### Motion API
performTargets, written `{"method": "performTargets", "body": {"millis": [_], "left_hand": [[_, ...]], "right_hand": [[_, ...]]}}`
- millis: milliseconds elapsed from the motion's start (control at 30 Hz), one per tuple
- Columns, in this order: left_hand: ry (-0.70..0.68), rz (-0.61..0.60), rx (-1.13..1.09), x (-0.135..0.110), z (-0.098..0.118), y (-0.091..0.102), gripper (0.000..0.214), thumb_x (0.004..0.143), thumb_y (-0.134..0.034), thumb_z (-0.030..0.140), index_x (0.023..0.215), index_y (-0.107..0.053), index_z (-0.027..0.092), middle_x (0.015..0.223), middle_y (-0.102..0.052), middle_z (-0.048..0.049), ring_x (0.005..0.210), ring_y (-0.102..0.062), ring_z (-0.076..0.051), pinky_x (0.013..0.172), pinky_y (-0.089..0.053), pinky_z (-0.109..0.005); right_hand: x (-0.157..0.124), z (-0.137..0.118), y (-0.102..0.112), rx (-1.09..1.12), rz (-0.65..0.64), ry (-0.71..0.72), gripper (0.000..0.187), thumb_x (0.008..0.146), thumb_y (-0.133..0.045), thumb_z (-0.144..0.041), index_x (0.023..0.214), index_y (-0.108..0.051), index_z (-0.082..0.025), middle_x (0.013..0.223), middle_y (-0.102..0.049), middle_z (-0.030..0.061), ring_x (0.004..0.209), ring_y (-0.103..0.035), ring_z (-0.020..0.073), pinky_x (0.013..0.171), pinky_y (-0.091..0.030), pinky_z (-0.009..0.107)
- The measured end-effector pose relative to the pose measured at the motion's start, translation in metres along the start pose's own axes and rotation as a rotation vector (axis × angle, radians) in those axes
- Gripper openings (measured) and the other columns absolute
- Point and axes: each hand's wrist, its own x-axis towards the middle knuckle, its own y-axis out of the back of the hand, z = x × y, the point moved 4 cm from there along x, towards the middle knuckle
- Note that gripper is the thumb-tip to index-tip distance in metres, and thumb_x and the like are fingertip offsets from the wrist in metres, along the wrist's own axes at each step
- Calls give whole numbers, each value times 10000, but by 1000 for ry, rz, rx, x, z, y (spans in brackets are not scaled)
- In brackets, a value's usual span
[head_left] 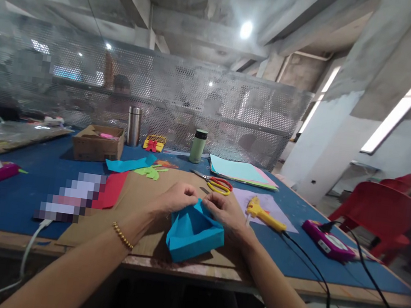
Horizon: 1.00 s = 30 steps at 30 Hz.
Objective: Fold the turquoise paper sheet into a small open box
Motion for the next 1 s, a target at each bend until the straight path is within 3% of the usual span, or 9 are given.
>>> {"method": "performTargets", "body": {"millis": [300,533,767,1000], "left_hand": [[-83,-73,46,-2,9,-1,206,663,-531,360,619,-557,161,606,-473,19,622,-418,-126,548,-305,-240],[-102,-108,64,-5,14,-2,170,674,-533,311,624,-564,152,615,-479,18,648,-429,-129,555,-320,-229],[-110,-115,58,-4,10,-2,176,683,-539,320,604,-538,162,594,-445,26,614,-407,-125,543,-288,-243],[-145,-99,103,0,6,-3,192,729,-539,322,626,-540,160,609,-453,32,619,-412,-117,555,-302,-237]], "right_hand": [[-4,1,-2,92,-15,-76,384,770,-690,-533,707,-538,-185,585,-428,-61,523,-339,83,481,-254,232],[-6,7,-5,213,-63,-115,365,755,-733,-514,727,-564,-192,575,-458,-63,496,-393,84,466,-306,225],[-3,9,-4,171,-79,-102,332,751,-729,-481,699,-566,-197,585,-506,-48,510,-453,100,486,-355,238],[-5,6,-4,147,-69,-115,299,760,-705,-454,720,-556,-199,572,-483,-59,484,-424,87,452,-317,225]]}}
